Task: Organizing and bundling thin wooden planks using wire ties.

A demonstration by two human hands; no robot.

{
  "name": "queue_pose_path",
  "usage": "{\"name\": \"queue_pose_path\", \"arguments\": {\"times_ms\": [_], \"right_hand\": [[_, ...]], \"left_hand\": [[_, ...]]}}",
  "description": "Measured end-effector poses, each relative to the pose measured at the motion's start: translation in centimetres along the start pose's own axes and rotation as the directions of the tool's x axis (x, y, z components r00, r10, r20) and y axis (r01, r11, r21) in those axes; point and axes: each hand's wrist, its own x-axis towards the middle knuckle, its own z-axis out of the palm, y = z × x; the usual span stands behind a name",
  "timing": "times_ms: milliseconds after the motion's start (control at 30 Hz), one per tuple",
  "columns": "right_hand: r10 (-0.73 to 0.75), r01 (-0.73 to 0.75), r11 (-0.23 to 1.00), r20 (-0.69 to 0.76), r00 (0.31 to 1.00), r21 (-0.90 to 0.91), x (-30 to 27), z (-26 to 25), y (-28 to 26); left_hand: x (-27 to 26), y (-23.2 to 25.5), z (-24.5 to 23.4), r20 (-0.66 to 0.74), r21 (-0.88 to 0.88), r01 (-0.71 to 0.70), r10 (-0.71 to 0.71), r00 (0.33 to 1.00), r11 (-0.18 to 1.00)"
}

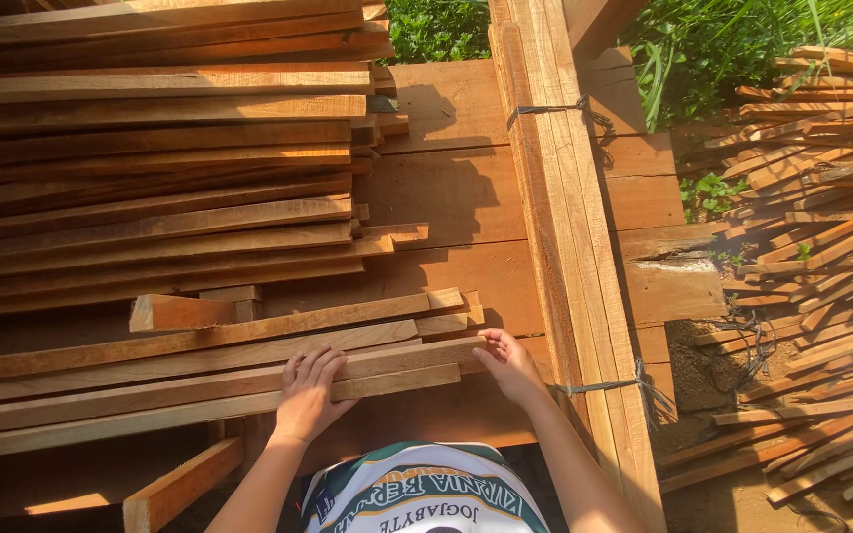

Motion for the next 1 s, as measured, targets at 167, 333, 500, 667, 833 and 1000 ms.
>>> {"name": "queue_pose_path", "arguments": {"times_ms": [167,333,500,667,833,1000], "right_hand": [[0.051,-0.049,0.998,-0.077,0.996,0.027,0.5,0.4,-1.1],[0.011,-0.01,1.0,-0.337,0.941,0.005,1.1,1.1,-0.3],[-0.597,0.246,0.558,-0.178,0.783,-0.792,-1.3,3.4,-0.9],[-0.55,0.28,0.371,0.034,0.835,-0.886,-2.3,6.6,-1.0],[-0.396,0.52,-0.056,0.498,0.772,-0.852,-2.0,7.3,-4.8],[-0.199,0.116,0.462,0.025,0.98,-0.879,1.7,9.4,1.9]], "left_hand": [[0.7,-0.7,-0.5,0.048,-0.102,0.007,-0.002,0.999,0.995],[2.4,-1.0,-2.7,0.137,-0.183,0.066,-0.041,0.99,0.981],[4.1,-2.2,-5.2,0.404,-0.294,0.186,-0.054,0.913,0.937],[5.2,-2.0,-6.8,0.495,-0.353,0.265,-0.061,0.867,0.897],[5.8,-1.8,-7.7,0.506,-0.344,0.267,-0.062,0.86,0.9],[5.7,-1.9,-7.8,0.525,-0.321,0.282,-0.078,0.848,0.904]]}}
